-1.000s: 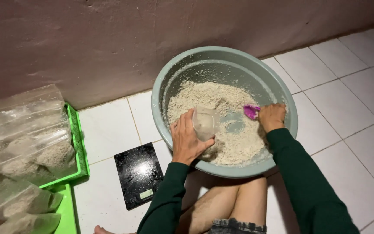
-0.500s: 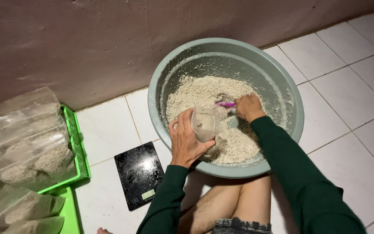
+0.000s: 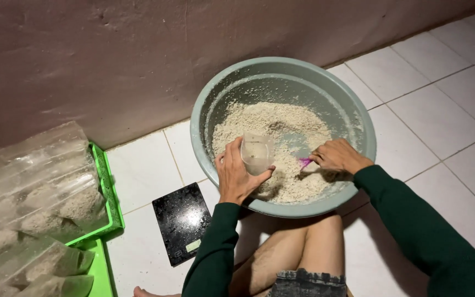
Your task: Scooping grain from a large basin into plastic bags and weighing them on a digital scale.
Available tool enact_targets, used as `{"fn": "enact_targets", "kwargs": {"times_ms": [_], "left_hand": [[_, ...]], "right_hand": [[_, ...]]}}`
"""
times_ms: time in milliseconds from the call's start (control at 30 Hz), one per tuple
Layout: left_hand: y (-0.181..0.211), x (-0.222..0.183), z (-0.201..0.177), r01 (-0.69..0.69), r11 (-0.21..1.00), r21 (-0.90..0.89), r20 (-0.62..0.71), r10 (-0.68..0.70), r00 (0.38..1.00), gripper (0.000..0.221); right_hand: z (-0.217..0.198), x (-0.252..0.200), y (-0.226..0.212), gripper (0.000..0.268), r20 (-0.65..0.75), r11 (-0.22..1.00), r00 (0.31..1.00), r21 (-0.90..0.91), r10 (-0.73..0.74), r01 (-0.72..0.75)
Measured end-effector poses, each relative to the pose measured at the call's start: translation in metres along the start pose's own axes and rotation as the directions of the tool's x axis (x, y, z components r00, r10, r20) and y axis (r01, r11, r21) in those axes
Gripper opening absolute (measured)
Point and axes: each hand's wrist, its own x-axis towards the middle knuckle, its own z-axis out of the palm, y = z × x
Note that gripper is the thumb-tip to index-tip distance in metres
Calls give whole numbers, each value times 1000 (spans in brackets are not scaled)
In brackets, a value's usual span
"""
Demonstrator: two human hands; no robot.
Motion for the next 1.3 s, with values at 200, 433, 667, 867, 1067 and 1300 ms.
{"fn": "enact_targets", "kwargs": {"times_ms": [200,433,667,867,1067,1300], "left_hand": [[-8,-2,6,31,999,30,19,-32,999,101],[-2,0,1,40,999,21,36,-41,999,100],[-7,-3,5,21,998,54,37,-23,999,101],[-11,-2,8,21,998,59,44,-23,999,100],[-14,-2,10,26,998,53,61,-29,998,104],[-8,-2,6,36,996,86,66,-42,997,101]], "right_hand": [[-38,-45,-14,42,33,977,984,118,173,-176],[-109,-83,-44,34,-104,900,933,318,344,-296],[-165,-97,-74,37,-288,869,875,430,388,-244],[-175,-90,-102,36,-368,901,870,397,329,-173],[-153,-80,-112,36,-588,986,793,143,158,-91],[-141,-76,-113,30,-751,998,661,-48,-5,-46]]}}
